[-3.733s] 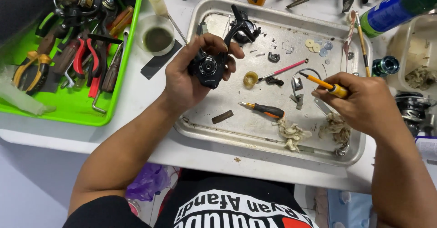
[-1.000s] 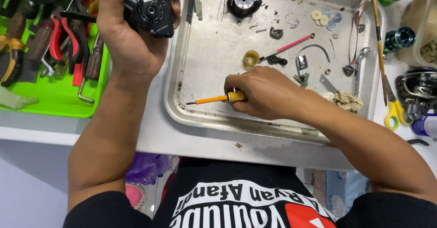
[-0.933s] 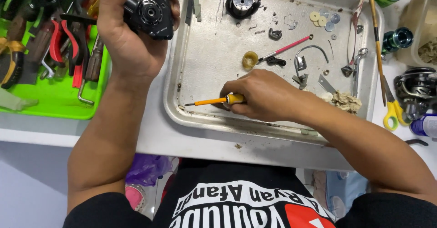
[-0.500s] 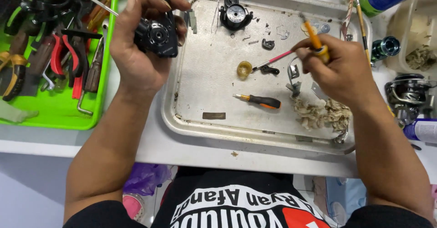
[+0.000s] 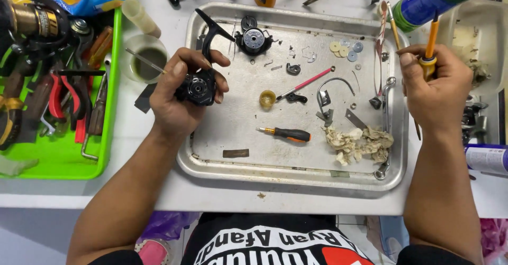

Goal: Disassembling and repairing a fishing reel using a screwdriver on a workbench.

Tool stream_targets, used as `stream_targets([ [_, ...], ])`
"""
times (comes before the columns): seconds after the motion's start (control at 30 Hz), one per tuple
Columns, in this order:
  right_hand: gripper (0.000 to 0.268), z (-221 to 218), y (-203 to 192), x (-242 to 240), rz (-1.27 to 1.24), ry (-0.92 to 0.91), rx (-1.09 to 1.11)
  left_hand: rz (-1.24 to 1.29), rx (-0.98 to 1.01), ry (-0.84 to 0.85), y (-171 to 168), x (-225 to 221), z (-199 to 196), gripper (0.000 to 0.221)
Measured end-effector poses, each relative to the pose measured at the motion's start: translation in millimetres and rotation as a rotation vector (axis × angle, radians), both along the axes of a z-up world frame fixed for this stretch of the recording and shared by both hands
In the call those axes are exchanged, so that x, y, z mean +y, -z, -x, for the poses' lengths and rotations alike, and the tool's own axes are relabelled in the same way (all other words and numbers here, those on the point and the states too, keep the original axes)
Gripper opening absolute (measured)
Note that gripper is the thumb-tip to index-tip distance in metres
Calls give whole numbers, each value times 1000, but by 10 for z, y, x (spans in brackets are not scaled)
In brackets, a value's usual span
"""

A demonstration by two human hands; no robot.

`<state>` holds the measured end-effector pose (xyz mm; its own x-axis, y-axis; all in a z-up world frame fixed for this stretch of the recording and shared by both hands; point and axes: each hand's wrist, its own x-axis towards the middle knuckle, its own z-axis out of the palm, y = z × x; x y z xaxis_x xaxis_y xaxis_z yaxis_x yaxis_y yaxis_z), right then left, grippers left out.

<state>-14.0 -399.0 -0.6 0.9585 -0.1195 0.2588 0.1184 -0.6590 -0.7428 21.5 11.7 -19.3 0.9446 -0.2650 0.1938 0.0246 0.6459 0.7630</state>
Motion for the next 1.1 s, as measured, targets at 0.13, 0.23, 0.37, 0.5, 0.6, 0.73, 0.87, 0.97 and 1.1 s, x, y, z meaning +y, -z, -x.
stream_targets([
  [0.13,18,-33,10,-25,31,0,35,23,16,37,105,-13,-18,29],
  [0.23,18,-49,11,-3,108,10,21,42,28,44,152,-24,-20,28],
  [0.37,29,-65,-26,29,176,17,48,40,51,41,165,-45,-32,29],
  [0.5,32,-98,65,13,378,-28,-74,75,65,47,217,-32,-41,28],
  [0.6,31,-98,98,-28,439,-27,-64,71,90,52,221,-24,-31,27],
  [0.73,36,-90,186,-59,430,-14,-128,76,97,31,235,-6,-17,27],
  [0.87,33,-117,268,-25,448,1,-122,76,95,36,244,7,-34,28],
  [0.97,34,-133,219,88,369,3,-116,60,81,44,240,12,-27,28],
  [1.1,39,-137,130,233,149,86,36,41,81,48,246,31,-23,28],
])
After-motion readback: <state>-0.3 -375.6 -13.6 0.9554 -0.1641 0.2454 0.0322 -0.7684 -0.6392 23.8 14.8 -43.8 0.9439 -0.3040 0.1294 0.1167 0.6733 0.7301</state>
